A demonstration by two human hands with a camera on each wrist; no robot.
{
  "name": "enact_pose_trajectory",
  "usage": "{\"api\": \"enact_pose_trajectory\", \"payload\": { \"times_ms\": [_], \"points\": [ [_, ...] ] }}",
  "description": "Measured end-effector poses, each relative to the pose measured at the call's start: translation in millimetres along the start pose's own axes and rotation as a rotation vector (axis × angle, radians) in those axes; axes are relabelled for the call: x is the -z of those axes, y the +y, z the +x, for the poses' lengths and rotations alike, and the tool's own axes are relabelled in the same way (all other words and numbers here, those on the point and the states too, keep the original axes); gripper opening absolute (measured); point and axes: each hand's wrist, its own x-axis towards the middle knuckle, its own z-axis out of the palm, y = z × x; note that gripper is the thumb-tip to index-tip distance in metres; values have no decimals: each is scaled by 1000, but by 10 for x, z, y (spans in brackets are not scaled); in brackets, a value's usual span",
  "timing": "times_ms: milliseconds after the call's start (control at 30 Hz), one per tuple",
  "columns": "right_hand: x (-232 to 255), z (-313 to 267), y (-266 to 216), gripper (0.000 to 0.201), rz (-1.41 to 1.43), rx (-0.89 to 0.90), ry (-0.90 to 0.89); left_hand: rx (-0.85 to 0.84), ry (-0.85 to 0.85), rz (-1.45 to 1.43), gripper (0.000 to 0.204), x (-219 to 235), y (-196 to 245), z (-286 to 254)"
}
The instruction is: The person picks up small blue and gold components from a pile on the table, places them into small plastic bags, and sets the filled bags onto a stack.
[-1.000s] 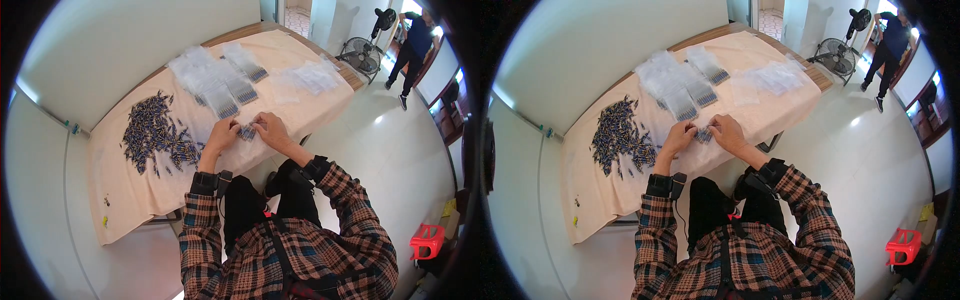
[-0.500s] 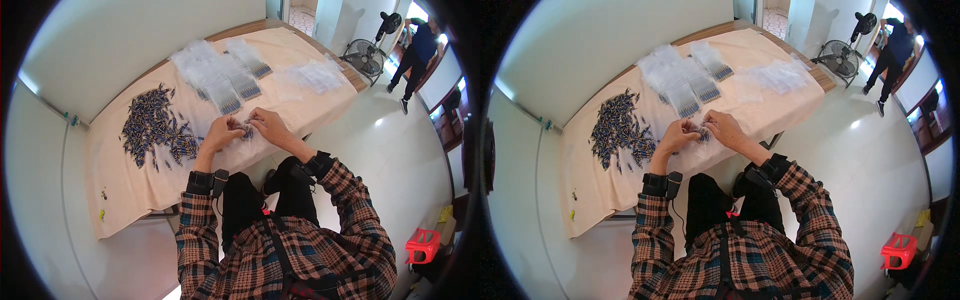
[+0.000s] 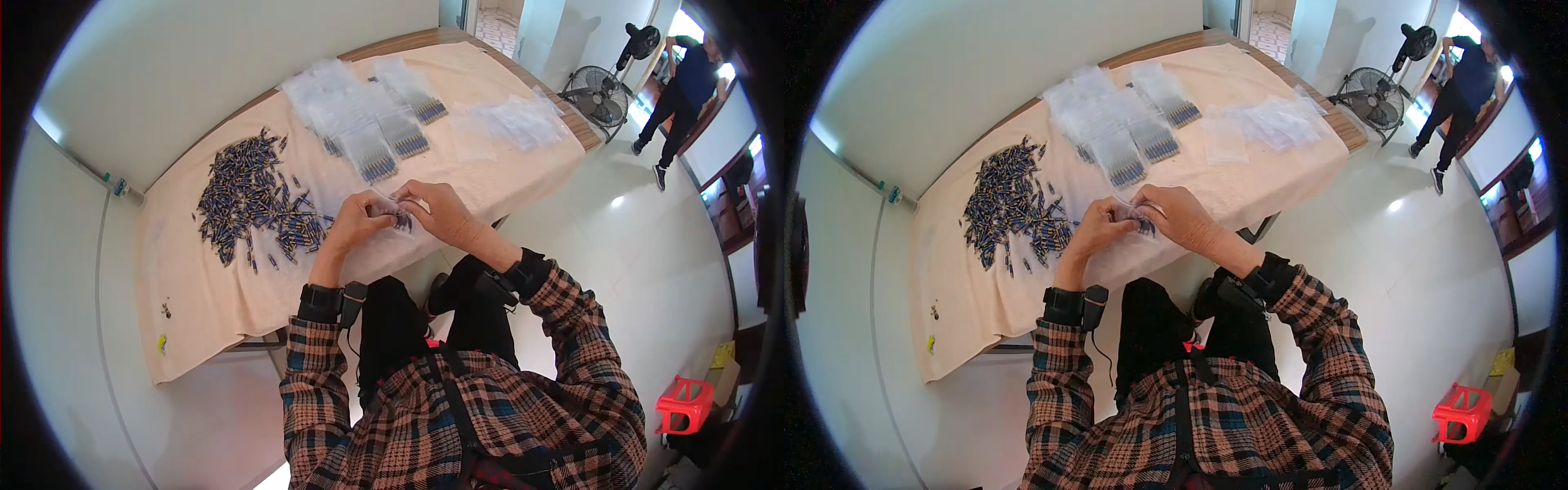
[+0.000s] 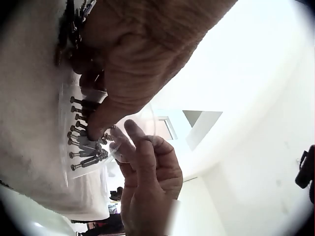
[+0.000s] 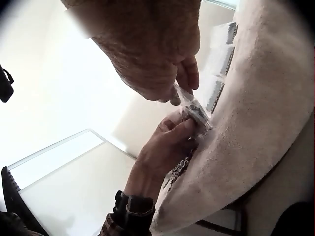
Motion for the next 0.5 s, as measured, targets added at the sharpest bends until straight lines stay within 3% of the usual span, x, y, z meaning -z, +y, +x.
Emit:
{"api": "enact_pose_trajectory", "payload": {
  "times_ms": [233,500],
  "points": [
    [-26,-23,-131,13,-116,6,-38,-13,-12,61,8,88,-209,-72],
    [-59,37,-150,13,-162,59,-40,12,-41,73,10,100,-133,-142]
  ]
}}
